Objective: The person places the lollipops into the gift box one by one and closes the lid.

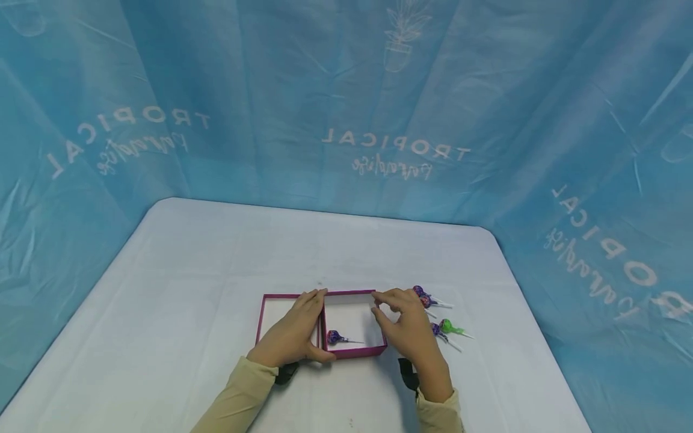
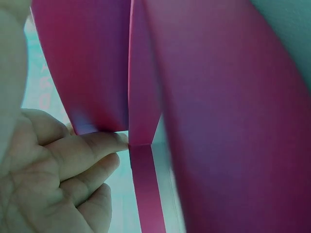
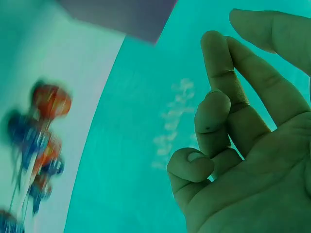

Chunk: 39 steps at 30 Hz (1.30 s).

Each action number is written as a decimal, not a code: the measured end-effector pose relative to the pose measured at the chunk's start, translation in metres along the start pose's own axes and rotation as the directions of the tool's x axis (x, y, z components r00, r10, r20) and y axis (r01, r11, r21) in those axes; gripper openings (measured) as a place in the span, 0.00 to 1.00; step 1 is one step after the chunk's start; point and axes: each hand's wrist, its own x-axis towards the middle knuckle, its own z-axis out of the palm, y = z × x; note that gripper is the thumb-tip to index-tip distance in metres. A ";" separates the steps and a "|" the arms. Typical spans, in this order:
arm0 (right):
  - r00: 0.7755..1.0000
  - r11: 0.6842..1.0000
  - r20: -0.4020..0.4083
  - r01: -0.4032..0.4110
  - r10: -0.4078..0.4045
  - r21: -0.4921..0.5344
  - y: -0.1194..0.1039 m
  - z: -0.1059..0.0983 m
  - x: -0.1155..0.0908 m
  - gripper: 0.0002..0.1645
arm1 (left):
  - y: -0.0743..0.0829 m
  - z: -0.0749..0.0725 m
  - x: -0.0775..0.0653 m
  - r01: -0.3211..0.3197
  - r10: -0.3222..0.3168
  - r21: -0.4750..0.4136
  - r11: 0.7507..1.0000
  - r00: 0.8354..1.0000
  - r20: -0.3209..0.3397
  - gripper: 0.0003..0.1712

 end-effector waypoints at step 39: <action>0.871 0.829 -0.021 -0.475 0.492 -0.294 0.093 -0.073 -0.066 0.24 | -0.006 0.004 0.002 0.011 -0.011 0.012 1.000 0.998 -0.056 0.76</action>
